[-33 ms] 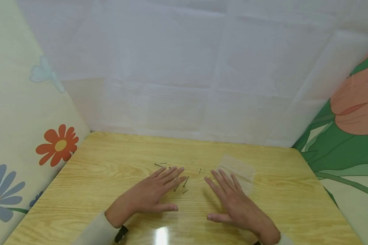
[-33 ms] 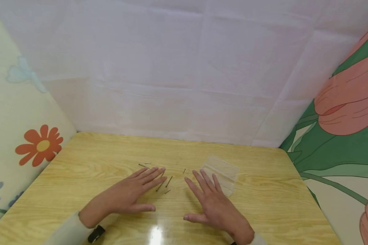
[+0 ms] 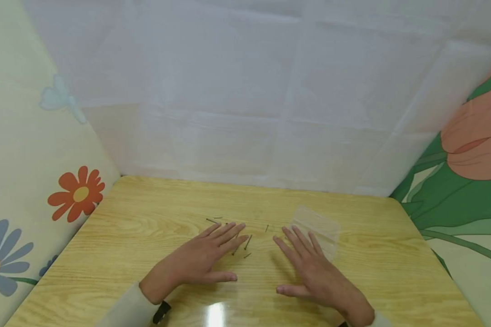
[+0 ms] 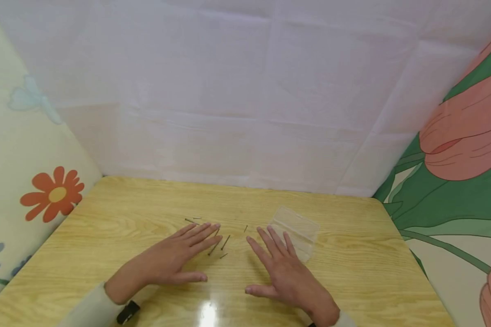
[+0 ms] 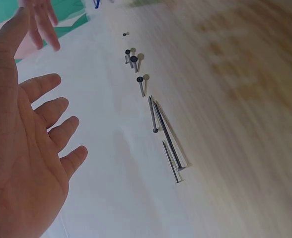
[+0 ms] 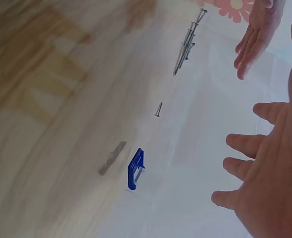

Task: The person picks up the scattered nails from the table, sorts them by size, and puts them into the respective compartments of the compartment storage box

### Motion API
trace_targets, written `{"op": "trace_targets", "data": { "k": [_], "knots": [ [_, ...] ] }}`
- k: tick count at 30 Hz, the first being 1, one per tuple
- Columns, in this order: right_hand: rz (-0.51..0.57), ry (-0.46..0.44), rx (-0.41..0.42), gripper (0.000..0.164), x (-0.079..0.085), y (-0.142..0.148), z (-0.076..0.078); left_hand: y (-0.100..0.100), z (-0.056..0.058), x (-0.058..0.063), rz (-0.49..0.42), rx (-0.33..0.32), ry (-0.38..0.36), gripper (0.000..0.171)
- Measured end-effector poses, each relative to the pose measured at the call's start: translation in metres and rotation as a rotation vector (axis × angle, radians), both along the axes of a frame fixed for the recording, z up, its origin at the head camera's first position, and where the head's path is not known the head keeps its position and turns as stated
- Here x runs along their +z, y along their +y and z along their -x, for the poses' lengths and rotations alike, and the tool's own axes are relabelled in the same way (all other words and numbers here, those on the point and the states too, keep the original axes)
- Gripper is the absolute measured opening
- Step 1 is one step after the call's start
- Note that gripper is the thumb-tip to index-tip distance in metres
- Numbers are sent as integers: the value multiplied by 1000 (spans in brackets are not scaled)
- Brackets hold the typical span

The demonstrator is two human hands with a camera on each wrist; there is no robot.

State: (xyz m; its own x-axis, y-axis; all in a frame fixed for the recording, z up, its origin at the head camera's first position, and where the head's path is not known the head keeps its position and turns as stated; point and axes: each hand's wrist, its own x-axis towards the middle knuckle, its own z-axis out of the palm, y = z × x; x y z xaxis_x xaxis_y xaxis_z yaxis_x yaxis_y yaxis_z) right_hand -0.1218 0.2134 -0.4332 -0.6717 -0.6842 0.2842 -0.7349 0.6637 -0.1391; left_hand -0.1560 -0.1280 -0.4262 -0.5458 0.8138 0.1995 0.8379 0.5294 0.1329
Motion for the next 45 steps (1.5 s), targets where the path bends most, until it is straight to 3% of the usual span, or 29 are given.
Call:
{"op": "trace_targets", "data": {
  "k": [11, 22, 33, 45],
  "knots": [
    [16, -25, -33, 106, 3, 7, -2, -8, 0, -1, -8, 38, 12, 87],
    [19, -60, -138, 99, 4, 23, -1, -24, 2, 2, -11, 113, -75, 82],
    [62, -59, -204, 92, 3, 43, 4, -39, 10, -3, -76, 177, -25, 63],
    [60, -133, -322, 78, 4, 64, 9, -47, 18, -3, -88, 307, -195, 27]
  ]
}}
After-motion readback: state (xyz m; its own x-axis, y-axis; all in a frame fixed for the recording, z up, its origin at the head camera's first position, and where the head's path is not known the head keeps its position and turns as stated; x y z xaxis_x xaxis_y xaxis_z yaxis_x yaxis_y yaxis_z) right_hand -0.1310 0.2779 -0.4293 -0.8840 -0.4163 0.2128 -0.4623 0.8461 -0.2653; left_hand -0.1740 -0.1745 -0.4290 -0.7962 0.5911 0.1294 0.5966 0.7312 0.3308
